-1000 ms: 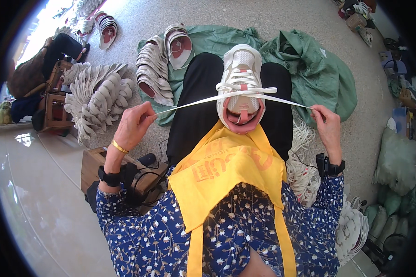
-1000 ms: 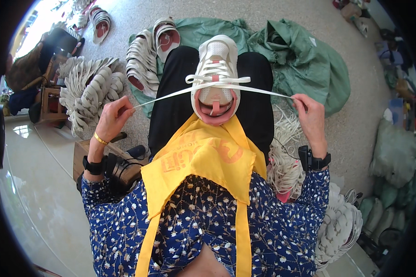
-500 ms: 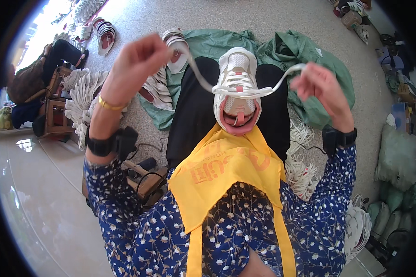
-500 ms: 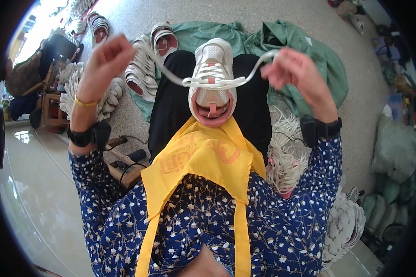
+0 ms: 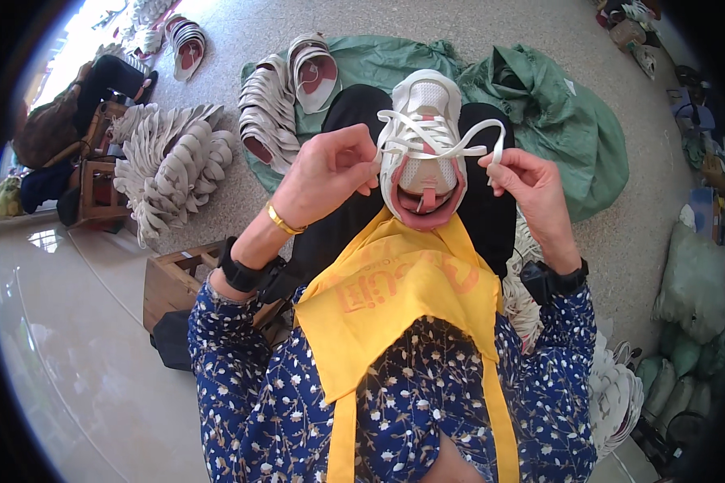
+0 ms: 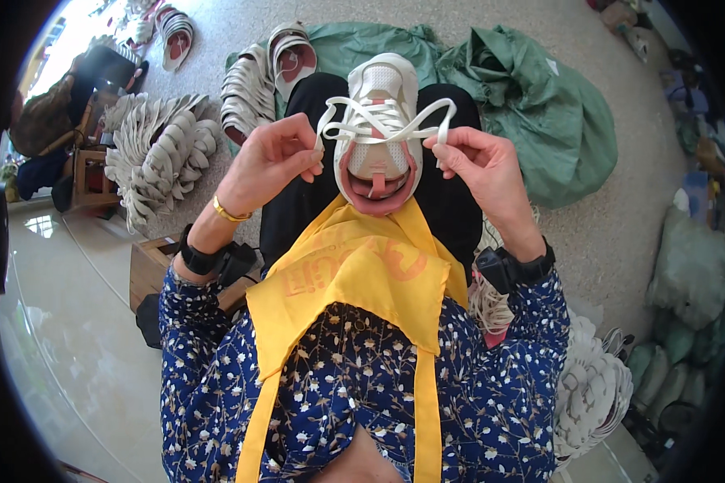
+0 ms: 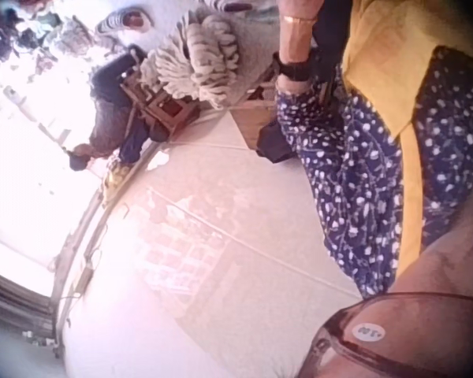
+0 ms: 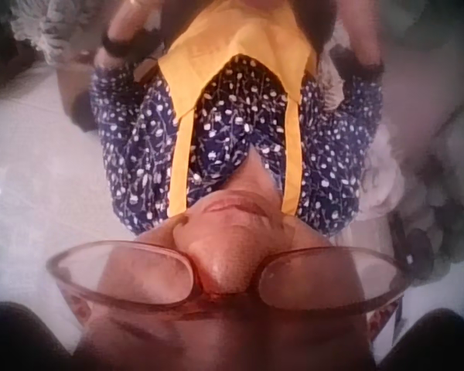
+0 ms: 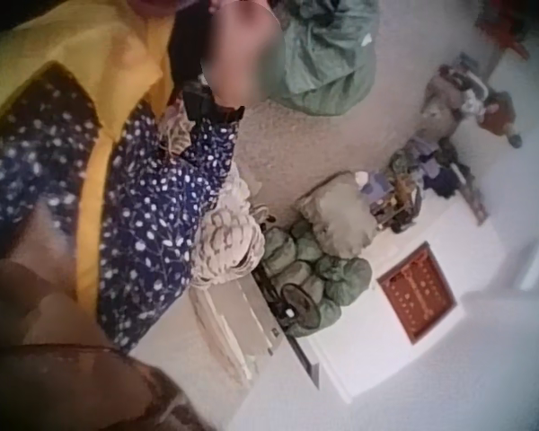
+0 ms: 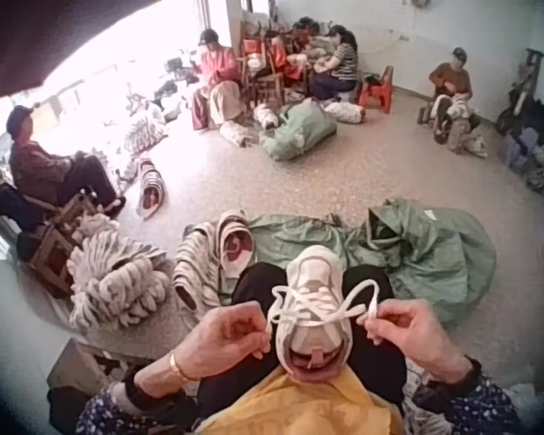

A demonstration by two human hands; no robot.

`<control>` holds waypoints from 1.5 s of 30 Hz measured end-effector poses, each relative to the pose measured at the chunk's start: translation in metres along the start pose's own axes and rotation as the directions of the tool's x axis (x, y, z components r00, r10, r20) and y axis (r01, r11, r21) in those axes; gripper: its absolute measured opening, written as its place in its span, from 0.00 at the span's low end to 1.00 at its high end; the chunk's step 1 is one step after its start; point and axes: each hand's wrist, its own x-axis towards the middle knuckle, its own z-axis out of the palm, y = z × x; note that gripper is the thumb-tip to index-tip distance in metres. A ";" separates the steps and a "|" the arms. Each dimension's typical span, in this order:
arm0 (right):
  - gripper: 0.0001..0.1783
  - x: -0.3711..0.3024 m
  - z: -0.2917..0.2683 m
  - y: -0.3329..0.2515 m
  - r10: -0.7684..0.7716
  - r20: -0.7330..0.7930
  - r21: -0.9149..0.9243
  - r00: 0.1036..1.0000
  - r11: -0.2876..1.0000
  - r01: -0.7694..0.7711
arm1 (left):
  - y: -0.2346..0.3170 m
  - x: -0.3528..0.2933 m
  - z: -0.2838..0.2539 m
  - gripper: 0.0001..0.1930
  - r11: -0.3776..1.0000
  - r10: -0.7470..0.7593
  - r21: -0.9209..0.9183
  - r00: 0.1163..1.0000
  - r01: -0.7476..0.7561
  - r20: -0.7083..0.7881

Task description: The person threads a white shoelace through the eyelets of a white sneaker held in their lap. They pull the laces tight and tie a knot at the top, completing the lacing process.

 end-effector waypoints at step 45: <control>0.05 0.006 0.018 0.043 -0.011 -0.247 0.159 0.969 0.986 0.052 | -0.008 0.024 0.041 0.08 0.750 0.510 0.538 0.854 -0.385 -0.100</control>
